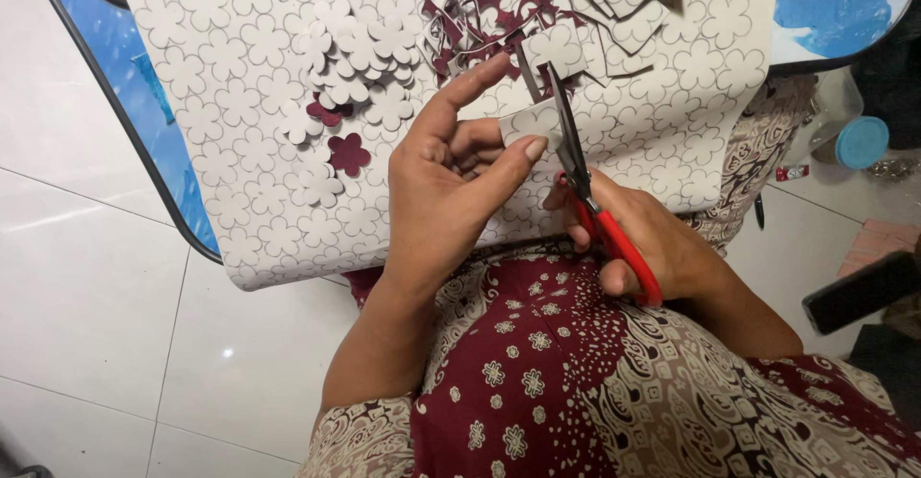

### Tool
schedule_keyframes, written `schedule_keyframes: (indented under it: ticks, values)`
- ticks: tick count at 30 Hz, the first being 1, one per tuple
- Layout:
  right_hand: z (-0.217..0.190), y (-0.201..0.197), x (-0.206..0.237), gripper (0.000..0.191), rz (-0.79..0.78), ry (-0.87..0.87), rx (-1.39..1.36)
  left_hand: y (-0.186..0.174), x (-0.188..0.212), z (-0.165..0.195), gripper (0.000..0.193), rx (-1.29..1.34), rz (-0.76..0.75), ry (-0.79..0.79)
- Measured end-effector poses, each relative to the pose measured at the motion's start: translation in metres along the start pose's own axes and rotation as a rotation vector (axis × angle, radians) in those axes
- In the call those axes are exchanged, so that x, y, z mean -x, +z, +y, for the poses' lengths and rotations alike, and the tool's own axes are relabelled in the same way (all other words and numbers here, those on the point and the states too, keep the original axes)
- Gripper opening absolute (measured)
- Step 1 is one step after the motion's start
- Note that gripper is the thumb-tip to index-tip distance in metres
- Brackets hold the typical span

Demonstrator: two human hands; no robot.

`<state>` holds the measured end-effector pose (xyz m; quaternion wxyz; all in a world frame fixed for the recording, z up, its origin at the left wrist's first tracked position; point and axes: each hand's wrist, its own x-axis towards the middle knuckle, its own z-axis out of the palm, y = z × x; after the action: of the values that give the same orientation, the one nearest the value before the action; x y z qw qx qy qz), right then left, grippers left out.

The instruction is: The person sits with a patterned mat on their lap and uses red-handled scissors to trim white foam circles into flower-petal shapes, cutting small notches around each piece and setting finished flowers with a pile of completed pieces while scraps accumulate nearby.

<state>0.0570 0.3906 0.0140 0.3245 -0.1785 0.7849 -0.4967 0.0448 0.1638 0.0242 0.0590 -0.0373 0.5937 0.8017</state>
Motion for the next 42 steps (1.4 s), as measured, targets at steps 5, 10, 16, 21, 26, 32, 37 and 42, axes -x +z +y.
schedule_keyframes:
  ticks: [5,10,16,21,26,32,37,42]
  values:
    - [0.001,-0.001,0.005,0.121,0.013,0.008,0.004,0.000,0.002,0.003,0.061,-0.033,-0.004,-0.035]
    - [0.004,-0.002,0.005,0.118,-0.005,-0.014,0.006,0.001,0.001,0.006,0.059,-0.072,-0.008,-0.058]
    - [0.003,-0.005,0.005,0.115,-0.011,0.010,0.013,0.002,0.000,0.008,0.055,-0.008,-0.009,-0.075]
    - [0.004,-0.006,0.005,0.115,-0.010,-0.004,0.010,0.002,0.000,0.007,0.054,-0.006,-0.012,-0.077]
    - [0.007,-0.006,0.007,0.112,-0.010,0.014,-0.010,0.001,0.001,0.004,0.056,-0.098,0.008,-0.050]
    - [0.012,-0.007,0.008,0.108,0.000,0.024,-0.003,0.000,-0.001,0.004,0.057,-0.022,-0.010,-0.064]
    - [0.011,-0.007,0.009,0.104,0.016,0.012,0.006,-0.001,-0.002,0.003,0.058,-0.036,-0.004,-0.032]
    - [0.009,-0.008,0.009,0.102,0.002,0.055,-0.021,-0.005,-0.004,0.000,0.057,-0.005,0.030,-0.014]
